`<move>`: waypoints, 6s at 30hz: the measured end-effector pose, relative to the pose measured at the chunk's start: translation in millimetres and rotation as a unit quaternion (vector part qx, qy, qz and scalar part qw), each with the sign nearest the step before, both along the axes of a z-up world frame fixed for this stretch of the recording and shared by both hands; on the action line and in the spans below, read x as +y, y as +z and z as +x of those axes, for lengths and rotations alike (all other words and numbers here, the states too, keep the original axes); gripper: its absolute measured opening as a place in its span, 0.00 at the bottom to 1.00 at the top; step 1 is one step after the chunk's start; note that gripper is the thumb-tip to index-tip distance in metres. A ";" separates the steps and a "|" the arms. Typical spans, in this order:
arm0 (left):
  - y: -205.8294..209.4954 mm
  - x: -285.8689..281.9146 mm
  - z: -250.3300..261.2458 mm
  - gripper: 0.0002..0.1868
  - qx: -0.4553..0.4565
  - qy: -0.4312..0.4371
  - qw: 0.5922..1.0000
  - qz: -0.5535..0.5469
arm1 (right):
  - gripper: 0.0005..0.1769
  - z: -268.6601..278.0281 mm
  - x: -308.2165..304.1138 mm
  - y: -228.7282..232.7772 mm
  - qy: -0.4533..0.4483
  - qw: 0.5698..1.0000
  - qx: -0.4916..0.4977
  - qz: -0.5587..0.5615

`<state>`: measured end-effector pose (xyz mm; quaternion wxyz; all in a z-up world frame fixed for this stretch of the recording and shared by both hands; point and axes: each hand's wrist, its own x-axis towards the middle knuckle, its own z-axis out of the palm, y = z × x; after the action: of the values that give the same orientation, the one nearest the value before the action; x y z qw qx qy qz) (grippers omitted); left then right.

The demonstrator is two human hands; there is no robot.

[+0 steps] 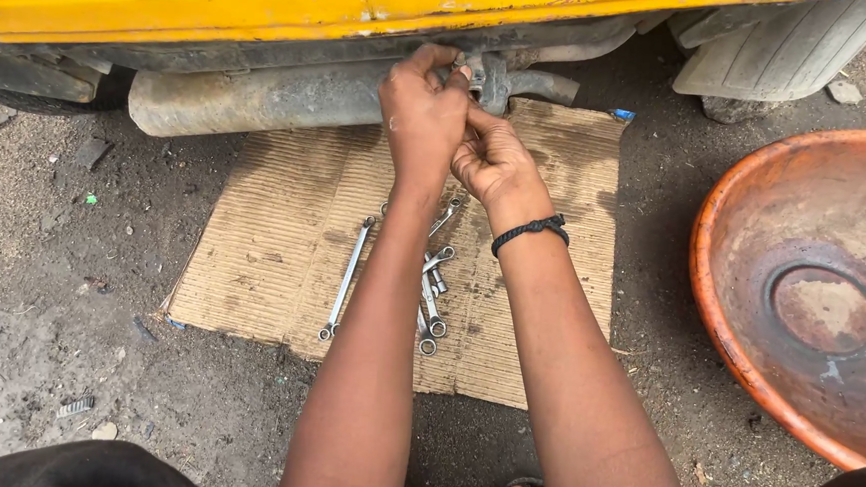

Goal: Repairing and maintaining mechanical components of a vehicle engine and bumper area using wrenches.

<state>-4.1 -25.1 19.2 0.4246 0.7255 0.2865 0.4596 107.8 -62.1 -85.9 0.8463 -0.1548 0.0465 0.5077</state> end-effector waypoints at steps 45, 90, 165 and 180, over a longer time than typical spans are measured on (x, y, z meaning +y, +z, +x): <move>16.6 -13.2 -10.4 0.14 -0.040 -0.007 0.996 -0.082 | 0.09 7.6 -4.8 -51.8 -0.017 0.998 0.058 0.006; 25.1 -27.1 -16.8 0.10 0.054 0.041 0.997 0.034 | 0.09 -9.4 -5.6 -23.7 -0.025 0.994 -0.045 -0.094; 28.3 -27.0 -9.1 0.17 0.063 0.061 0.994 -0.060 | 0.06 13.2 3.2 -40.0 -0.003 0.999 -0.015 -0.046; 2.8 -13.5 -12.2 0.18 -0.027 0.037 0.996 0.082 | 0.12 -6.9 -2.3 -9.0 -0.008 0.996 -0.028 -0.082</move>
<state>-16.3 -38.6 22.0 0.3541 0.7343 0.2630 0.5160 100.9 -64.4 -94.9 0.8357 -0.2373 0.0653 0.4909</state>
